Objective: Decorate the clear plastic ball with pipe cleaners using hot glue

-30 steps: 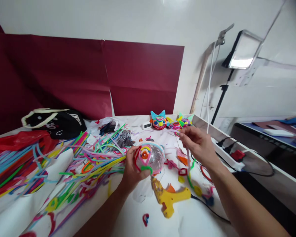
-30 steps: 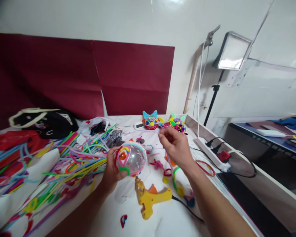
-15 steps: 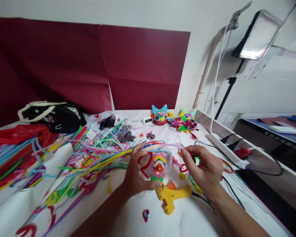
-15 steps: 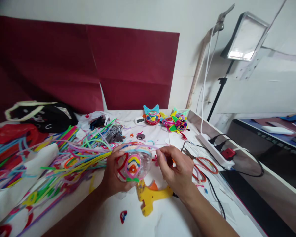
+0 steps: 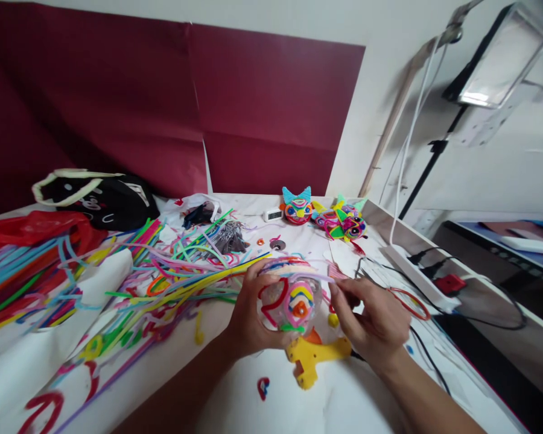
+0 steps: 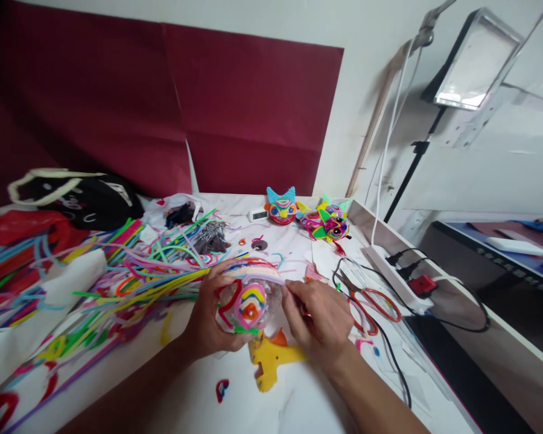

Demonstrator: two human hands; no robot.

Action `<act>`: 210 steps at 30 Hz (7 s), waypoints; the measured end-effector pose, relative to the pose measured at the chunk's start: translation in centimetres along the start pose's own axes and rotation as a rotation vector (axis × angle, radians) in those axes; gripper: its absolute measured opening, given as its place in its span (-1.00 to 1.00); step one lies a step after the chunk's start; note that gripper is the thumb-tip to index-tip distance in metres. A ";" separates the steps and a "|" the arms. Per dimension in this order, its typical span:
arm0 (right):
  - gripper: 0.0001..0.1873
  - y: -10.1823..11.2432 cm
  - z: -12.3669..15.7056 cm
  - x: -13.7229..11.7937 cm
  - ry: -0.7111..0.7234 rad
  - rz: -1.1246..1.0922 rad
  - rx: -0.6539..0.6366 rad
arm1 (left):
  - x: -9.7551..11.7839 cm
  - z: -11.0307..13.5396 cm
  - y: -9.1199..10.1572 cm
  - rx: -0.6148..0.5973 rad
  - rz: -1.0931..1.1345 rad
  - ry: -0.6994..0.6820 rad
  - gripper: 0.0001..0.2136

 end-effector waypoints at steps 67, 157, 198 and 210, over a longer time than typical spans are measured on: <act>-0.59 -0.4 -0.2 1.2 0.279 0.064 -0.367 | -0.3 0.1 0.3 -0.009 -0.015 -0.002 -0.08; -0.71 -0.3 -0.3 0.8 0.166 -0.045 -0.439 | 0.0 -0.1 -0.1 -0.179 -0.027 0.050 -0.02; -0.62 -0.2 -4.5 2.2 0.362 -0.109 -0.829 | -0.1 0.1 -0.3 -0.202 0.030 -0.009 -0.08; -0.70 0.0 -3.1 2.3 -0.226 -0.481 -0.605 | 0.0 -0.3 0.3 -0.093 -0.092 -0.005 -0.14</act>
Point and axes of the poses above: each hand's wrist, its own z-axis away from the middle knuckle, its own y-axis out of the back of the hand, x = y × z, the point moved 3 cm from there along -z, towards the middle knuckle, and after that the axes turned 7 degrees about -x, right-handed, at the moved point
